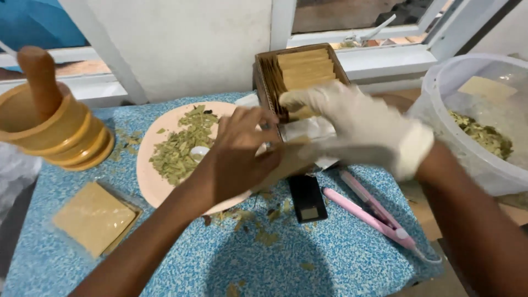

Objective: The person scoops dried leaves from a plate into small white pouches using a spoon, weighs the pouches on a digital scale, seals the pouches with a handheld heat sealer, and places them into larger brown envelopes.

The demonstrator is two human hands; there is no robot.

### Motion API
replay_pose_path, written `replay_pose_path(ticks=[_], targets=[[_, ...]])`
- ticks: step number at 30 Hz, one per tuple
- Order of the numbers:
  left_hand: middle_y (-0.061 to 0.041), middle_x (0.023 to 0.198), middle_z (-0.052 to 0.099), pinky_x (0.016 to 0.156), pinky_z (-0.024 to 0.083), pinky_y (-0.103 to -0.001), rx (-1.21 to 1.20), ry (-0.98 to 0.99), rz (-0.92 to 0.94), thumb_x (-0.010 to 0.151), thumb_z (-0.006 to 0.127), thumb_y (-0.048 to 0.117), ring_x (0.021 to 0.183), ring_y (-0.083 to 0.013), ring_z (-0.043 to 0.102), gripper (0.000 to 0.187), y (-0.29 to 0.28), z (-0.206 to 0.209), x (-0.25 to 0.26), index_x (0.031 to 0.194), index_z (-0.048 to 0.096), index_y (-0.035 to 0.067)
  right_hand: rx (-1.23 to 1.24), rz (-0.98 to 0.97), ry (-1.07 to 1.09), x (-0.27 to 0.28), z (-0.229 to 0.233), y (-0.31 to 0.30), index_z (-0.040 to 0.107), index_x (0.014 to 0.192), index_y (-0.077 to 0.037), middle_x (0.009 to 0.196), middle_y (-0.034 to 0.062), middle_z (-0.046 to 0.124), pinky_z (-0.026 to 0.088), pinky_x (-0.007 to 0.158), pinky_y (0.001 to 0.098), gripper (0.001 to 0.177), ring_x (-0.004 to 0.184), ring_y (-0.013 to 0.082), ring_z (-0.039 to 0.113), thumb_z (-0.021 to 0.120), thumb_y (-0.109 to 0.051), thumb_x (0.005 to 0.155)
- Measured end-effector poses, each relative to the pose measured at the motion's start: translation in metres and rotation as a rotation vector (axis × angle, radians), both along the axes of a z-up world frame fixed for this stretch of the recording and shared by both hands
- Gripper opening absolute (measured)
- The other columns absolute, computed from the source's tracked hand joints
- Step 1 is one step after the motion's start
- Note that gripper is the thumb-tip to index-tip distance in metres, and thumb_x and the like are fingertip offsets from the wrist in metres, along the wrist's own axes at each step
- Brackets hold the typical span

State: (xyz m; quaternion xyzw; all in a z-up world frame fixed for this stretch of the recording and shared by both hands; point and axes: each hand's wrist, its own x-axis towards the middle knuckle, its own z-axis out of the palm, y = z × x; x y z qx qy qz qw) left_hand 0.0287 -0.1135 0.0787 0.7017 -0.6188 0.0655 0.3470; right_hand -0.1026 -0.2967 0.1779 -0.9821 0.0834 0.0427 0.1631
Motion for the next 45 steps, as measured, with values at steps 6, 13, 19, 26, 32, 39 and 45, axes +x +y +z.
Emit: replay_pose_path(ticks=[6,13,19,26,32,39,45], targets=[[-0.01,0.138,0.064,0.116,0.035,-0.059,0.228,0.013,0.071,0.103,0.068,0.03,0.133,-0.0325,0.051,0.023,-0.075,0.007,0.034,0.117,0.08,0.017,0.037,-0.268,0.224,0.044,0.032,-0.014,0.075,0.141,-0.033,0.123,-0.0047,0.088,0.044,0.045,0.0303,0.059,0.05,0.0162,0.05,0.084,-0.004,0.091],[-0.008,0.119,0.069,0.101,0.037,-0.054,0.066,-0.038,0.102,0.099,0.081,0.029,0.121,-0.0317,0.054,0.023,-0.126,-0.001,0.05,0.109,0.083,0.009,-0.049,-0.086,-0.051,0.059,-0.008,-0.1,0.089,0.111,-0.021,0.106,-0.0016,0.088,0.062,0.09,0.0413,0.02,0.093,0.0178,0.08,0.087,-0.015,0.092],[-0.011,0.133,0.068,0.11,0.038,-0.058,0.13,0.008,0.177,0.1,0.079,0.033,0.129,-0.0334,0.054,0.029,-0.12,-0.01,0.064,0.115,0.08,0.008,0.069,-0.233,-0.112,0.056,-0.022,-0.147,0.09,0.112,-0.021,0.117,-0.0023,0.086,0.057,0.1,0.036,0.027,0.107,0.0145,0.075,0.095,-0.018,0.086],[-0.017,0.132,0.069,0.108,0.04,-0.058,0.113,-0.046,0.208,0.102,0.078,0.022,0.128,-0.0368,0.054,0.027,-0.128,-0.032,0.078,0.12,0.081,0.003,0.055,-0.313,-0.067,0.061,-0.037,-0.153,0.092,0.105,-0.021,0.117,-0.0055,0.086,0.066,0.084,0.0358,0.023,0.102,0.0106,0.074,0.083,-0.006,0.091],[-0.014,0.12,0.066,0.098,0.039,-0.054,-0.049,-0.181,0.202,0.095,0.078,0.01,0.117,-0.0348,0.053,0.02,-0.153,-0.064,0.085,0.112,0.082,0.0,-0.028,-0.321,-0.028,0.075,-0.062,-0.17,0.09,0.117,-0.02,0.112,0.0051,0.087,0.059,0.09,0.0421,0.022,0.092,0.0235,0.077,0.088,-0.018,0.095],[-0.014,0.115,0.065,0.091,0.041,-0.051,-0.034,-0.497,0.268,0.086,0.081,0.006,0.115,-0.0344,0.052,0.013,-0.174,-0.076,0.085,0.097,0.085,0.0,0.012,-0.371,-0.009,0.084,-0.082,-0.183,0.089,0.118,-0.017,0.122,0.0045,0.085,0.061,0.088,0.0428,0.025,0.096,0.0235,0.077,0.088,-0.015,0.093],[-0.016,0.115,0.064,0.094,0.041,-0.054,0.142,-0.448,0.251,0.089,0.073,-0.007,0.117,-0.036,0.05,0.012,-0.18,-0.081,0.082,0.079,0.075,-0.002,0.024,-0.406,0.045,0.086,-0.091,-0.176,0.091,0.114,-0.018,0.115,0.0032,0.087,0.059,0.094,0.0405,0.027,0.099,0.023,0.076,0.093,-0.022,0.088]])
